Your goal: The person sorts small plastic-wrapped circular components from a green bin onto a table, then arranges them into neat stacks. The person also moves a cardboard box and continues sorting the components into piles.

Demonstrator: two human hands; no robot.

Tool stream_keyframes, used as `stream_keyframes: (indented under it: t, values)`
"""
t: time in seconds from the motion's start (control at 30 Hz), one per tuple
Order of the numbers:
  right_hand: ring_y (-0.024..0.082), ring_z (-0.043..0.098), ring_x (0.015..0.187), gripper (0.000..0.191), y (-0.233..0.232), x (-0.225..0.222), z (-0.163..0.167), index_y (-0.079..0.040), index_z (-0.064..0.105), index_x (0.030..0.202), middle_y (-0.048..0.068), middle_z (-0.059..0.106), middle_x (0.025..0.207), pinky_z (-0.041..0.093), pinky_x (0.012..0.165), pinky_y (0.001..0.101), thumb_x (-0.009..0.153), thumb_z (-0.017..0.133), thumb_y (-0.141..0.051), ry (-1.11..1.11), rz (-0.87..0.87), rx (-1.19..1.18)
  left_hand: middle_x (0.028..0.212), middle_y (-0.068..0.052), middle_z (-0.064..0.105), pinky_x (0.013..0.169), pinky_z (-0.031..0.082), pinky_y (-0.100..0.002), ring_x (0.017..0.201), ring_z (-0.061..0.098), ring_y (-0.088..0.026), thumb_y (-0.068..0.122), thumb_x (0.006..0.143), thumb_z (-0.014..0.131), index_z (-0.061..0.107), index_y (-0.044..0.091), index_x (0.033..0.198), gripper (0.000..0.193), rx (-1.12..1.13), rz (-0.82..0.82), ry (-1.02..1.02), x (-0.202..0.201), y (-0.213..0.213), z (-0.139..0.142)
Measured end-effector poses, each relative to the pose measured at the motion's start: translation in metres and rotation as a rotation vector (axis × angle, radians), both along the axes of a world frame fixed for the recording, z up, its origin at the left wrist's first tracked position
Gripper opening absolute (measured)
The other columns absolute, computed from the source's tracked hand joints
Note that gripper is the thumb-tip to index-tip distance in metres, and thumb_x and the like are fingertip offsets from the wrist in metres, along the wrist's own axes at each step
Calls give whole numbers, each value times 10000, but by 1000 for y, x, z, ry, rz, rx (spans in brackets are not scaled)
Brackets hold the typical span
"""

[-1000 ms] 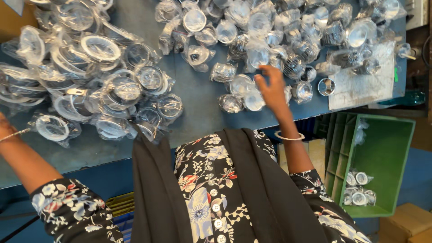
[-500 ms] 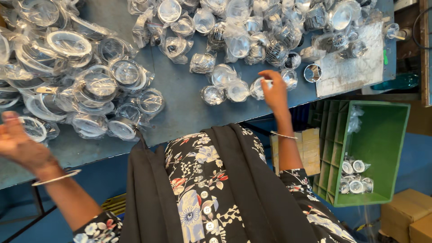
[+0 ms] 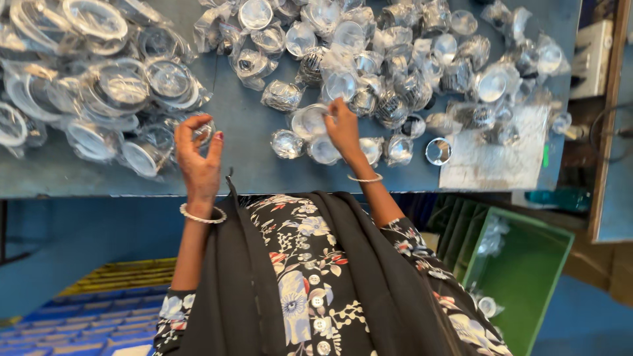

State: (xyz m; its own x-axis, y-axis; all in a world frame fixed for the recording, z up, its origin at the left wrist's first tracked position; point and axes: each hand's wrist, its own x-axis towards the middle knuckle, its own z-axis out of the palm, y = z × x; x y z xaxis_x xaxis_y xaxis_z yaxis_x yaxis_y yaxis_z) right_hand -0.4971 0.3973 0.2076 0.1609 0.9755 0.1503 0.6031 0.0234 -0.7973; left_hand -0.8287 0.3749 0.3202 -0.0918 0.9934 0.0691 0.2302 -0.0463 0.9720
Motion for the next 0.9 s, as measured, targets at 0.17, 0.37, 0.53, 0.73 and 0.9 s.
stream_keyframes:
  t: [0.17,0.37,0.53,0.73,0.9]
  values:
    - [129,520,732,174,-19,63,4,-33,564,971,31,557,805,424,665,297,896,719,-53,308,70,-159,1184,-92,685,1008,546,-306,1111,656,-168,95,1015,653,613,36,1263,258,-200,-25,-182,76,-24,-30]
    - [42,562,765,139,-48,69,31,-34,587,942,21,648,857,432,667,209,925,721,-67,448,310,-354,1195,-81,676,938,551,-290,1098,660,-147,154,947,719,529,26,1351,465,-392,-309,-370,167,-46,-72]
    - [79,644,914,140,-43,51,75,-21,617,1040,57,710,1018,520,813,247,961,713,-85,733,467,-539,1139,-133,731,919,564,-307,1013,694,-162,98,913,712,610,-37,1310,431,-442,-325,-686,158,-44,-95]
    - [107,619,1140,336,-40,32,130,-59,609,1255,65,653,1245,478,1024,280,938,682,-140,940,550,-735,1228,-138,686,1050,539,-344,1122,679,-184,63,959,668,546,-74,1350,432,-704,-401,-1112,138,-42,-84]
    - [122,620,1055,345,-50,23,131,-87,530,1231,67,642,1177,498,910,308,941,707,-142,873,403,-661,1282,-133,648,1076,521,-352,1186,649,-197,58,992,623,502,-57,1365,409,-651,-288,-1189,142,-37,-62]
